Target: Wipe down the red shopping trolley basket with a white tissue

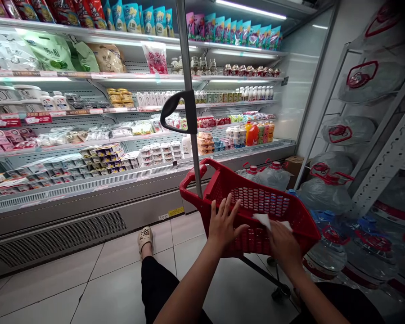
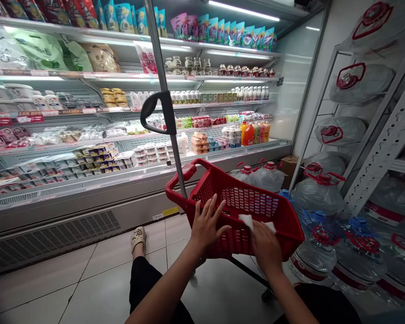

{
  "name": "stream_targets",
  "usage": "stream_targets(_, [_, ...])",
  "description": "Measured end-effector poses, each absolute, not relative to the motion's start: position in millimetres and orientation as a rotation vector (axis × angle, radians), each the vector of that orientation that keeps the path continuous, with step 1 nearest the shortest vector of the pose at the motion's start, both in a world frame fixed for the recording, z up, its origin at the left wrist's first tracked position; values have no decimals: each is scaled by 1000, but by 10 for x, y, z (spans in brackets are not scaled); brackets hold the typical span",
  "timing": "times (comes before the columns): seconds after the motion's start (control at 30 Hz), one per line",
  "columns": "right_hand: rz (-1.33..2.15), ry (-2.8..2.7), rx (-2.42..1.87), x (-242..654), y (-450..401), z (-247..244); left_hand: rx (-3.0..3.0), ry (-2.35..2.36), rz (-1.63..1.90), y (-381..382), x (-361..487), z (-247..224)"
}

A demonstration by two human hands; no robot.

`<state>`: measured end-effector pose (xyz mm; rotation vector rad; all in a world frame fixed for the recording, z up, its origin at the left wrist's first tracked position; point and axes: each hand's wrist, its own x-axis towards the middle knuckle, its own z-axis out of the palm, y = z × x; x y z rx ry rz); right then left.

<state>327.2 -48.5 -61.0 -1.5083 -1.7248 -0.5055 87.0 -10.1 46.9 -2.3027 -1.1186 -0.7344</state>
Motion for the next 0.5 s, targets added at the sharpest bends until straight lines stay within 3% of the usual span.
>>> stream_targets(0.23, [-397, -1845, -1261, 2240, -119, -199, -2332, -1117, -737, -153, 821, 534])
stream_targets(0.5, [-585, -1916, -1373, 3082, -453, -474, -2275, -1116, -674, -18, 669, 442])
